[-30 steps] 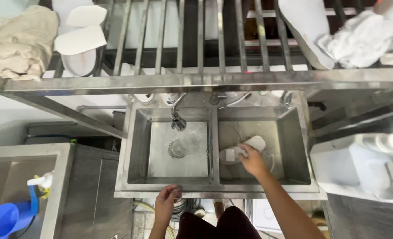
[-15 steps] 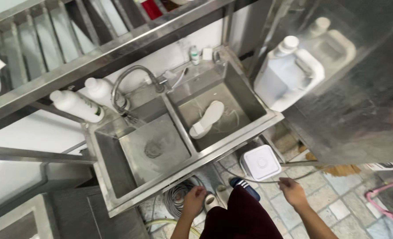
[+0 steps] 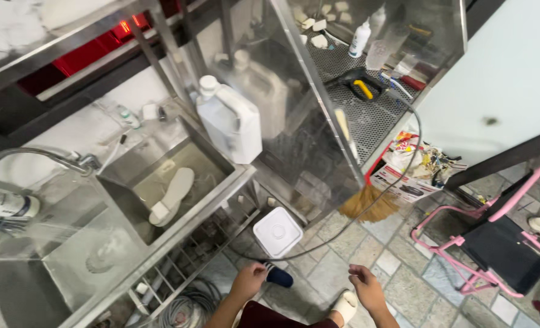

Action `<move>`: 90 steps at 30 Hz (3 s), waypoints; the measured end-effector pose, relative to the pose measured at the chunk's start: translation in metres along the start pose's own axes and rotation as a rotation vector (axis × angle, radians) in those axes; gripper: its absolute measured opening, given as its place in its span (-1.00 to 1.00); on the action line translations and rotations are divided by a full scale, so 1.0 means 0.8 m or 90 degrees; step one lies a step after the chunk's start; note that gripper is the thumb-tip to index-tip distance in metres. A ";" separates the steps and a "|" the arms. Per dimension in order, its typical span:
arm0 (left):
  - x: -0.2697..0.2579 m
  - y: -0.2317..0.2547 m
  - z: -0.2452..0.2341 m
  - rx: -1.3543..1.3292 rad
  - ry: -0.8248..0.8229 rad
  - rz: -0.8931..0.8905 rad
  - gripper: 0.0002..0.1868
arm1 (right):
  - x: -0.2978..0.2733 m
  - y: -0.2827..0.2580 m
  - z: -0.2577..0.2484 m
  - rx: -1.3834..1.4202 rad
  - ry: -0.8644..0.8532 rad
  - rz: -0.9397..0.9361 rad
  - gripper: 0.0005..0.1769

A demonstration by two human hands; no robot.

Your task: The person uses a handheld steam cleaner to treat the soles and uppers of two sneakers on a perforated metal tray, then moves them to a stainless steel sink, adds liquid from a white bottle, and rinses the shoes under running water.

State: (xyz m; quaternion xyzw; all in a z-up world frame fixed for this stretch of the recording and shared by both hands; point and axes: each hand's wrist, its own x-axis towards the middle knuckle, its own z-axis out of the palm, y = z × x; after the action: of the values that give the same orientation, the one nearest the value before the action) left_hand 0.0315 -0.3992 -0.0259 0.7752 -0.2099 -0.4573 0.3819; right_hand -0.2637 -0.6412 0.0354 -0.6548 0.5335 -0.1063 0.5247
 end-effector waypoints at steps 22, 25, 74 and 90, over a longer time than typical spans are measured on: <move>0.170 0.582 0.312 -0.035 0.531 0.317 -0.36 | 0.430 -0.173 -0.213 -0.161 -0.286 -0.286 -0.38; 0.217 0.605 0.305 -0.074 0.566 0.225 -0.35 | 0.464 -0.222 -0.186 -0.027 -0.387 -0.286 -0.27; 0.290 0.654 0.126 -0.660 0.585 0.282 -0.55 | 0.551 -0.346 -0.082 -0.479 -0.769 -0.650 -0.30; 0.514 0.552 0.241 -0.371 0.560 0.219 -0.50 | 0.892 -0.410 -0.264 -0.560 -0.103 -0.564 -0.19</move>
State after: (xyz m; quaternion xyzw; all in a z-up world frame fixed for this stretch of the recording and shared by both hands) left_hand 0.0777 -1.0274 0.0387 0.7099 -0.0185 -0.0605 0.7015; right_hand 0.0725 -1.3803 0.0882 -0.9742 0.1639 -0.0345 0.1513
